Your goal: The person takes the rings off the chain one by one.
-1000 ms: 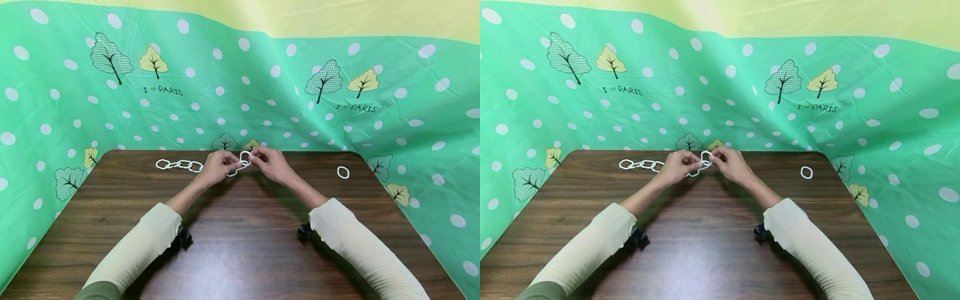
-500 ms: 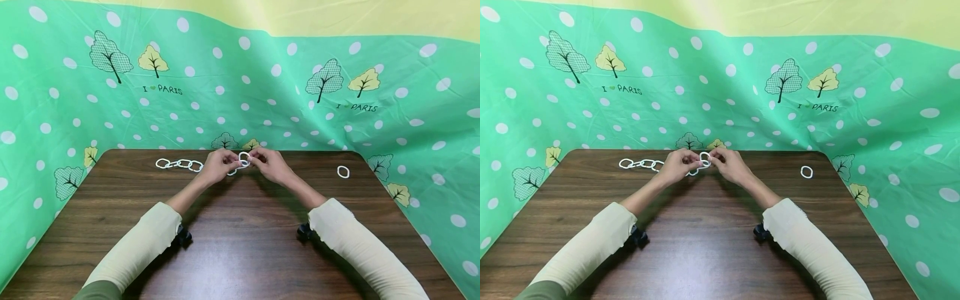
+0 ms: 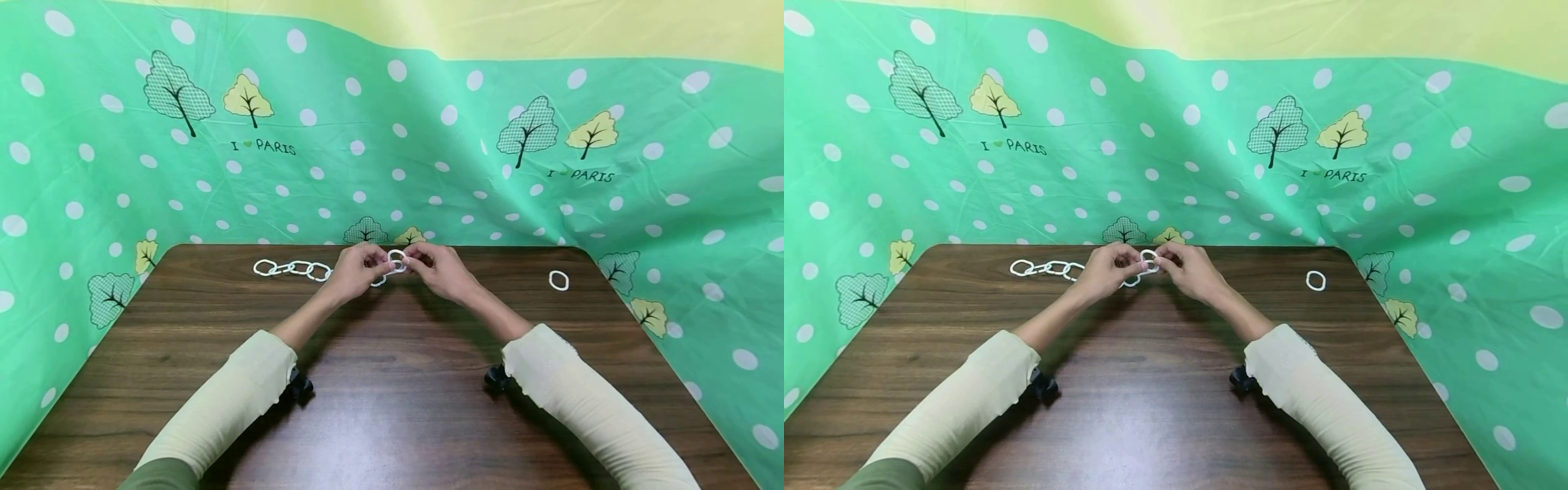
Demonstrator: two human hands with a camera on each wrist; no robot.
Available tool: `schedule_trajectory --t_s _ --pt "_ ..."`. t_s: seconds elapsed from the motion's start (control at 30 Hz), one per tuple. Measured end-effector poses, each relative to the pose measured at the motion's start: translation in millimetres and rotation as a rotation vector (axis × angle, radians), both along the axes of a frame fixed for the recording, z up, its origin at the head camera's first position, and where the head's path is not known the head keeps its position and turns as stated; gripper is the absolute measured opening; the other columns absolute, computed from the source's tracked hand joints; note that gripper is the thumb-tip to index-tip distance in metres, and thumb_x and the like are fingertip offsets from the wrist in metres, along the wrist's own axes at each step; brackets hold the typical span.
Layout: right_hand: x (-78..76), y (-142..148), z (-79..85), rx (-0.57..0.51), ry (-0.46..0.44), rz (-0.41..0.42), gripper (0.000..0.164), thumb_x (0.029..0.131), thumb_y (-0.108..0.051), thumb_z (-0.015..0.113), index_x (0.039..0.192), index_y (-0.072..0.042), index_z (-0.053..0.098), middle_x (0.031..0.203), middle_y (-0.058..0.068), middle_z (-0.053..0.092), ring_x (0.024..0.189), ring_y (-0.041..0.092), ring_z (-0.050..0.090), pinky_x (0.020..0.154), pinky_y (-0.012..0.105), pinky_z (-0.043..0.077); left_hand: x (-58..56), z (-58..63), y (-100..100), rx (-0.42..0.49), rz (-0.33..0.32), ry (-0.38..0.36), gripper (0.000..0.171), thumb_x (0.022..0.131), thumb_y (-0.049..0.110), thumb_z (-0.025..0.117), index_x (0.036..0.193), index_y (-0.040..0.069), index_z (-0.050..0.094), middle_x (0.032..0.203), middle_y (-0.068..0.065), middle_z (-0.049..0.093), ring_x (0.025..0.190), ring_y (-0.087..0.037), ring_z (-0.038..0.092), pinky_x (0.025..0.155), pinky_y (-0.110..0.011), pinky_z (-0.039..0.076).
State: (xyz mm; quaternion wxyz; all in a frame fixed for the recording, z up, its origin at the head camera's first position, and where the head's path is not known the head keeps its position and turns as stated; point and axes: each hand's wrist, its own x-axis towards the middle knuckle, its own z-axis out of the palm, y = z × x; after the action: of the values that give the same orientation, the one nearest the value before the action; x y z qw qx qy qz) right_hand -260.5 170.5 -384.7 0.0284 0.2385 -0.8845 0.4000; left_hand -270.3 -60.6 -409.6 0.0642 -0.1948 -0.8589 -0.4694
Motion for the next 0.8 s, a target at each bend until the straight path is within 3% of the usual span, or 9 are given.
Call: schedule_trajectory --t_s 0.17,0.4,0.6,0.8 --pt "0.5 0.0 -1.7 0.005 0.009 0.013 0.015 0.115 -0.019 0.068 0.117 -0.008 0.079 0.103 0.021 0.082 0.092 0.042 0.075 0.072 0.027 0.047 -0.3 -0.6 -0.2 -0.009 -0.009 0.008 0.016 0.102 0.02 0.086 0.101 0.005 0.08 0.099 -0.008 0.075 0.092 -0.019 0.066 0.082 -0.026 0.052" --pt "1.7 -0.9 -1.9 0.021 0.05 0.034 0.015 0.115 -0.017 0.068 0.118 -0.007 0.078 0.102 0.021 0.082 0.088 0.034 0.074 0.073 0.027 0.049 -0.2 -1.6 -0.1 -0.014 -0.02 0.036 0.013 0.102 0.016 0.085 0.1 0.004 0.08 0.099 -0.01 0.075 0.09 -0.019 0.066 0.08 -0.026 0.052" --pt "1.8 -1.8 -1.9 0.022 0.066 0.047 0.015 0.115 -0.014 0.067 0.12 -0.003 0.077 0.102 0.021 0.082 0.093 0.041 0.075 0.077 0.029 0.051 0.8 0.0 -0.6 -0.006 -0.016 0.035 0.01 0.102 0.013 0.085 0.098 0.004 0.081 0.098 -0.01 0.074 0.087 -0.018 0.063 0.076 -0.026 0.051" --pt "2.0 -2.1 -0.6 0.047 0.087 0.027 0.015 0.115 -0.014 0.067 0.119 -0.004 0.077 0.1 0.019 0.08 0.084 0.025 0.069 0.077 0.03 0.05 0.7 1.3 -3.1 -0.007 -0.036 0.051 0.009 0.098 0.012 0.088 0.096 0.005 0.084 0.095 -0.008 0.075 0.085 -0.017 0.062 0.075 -0.026 0.049"
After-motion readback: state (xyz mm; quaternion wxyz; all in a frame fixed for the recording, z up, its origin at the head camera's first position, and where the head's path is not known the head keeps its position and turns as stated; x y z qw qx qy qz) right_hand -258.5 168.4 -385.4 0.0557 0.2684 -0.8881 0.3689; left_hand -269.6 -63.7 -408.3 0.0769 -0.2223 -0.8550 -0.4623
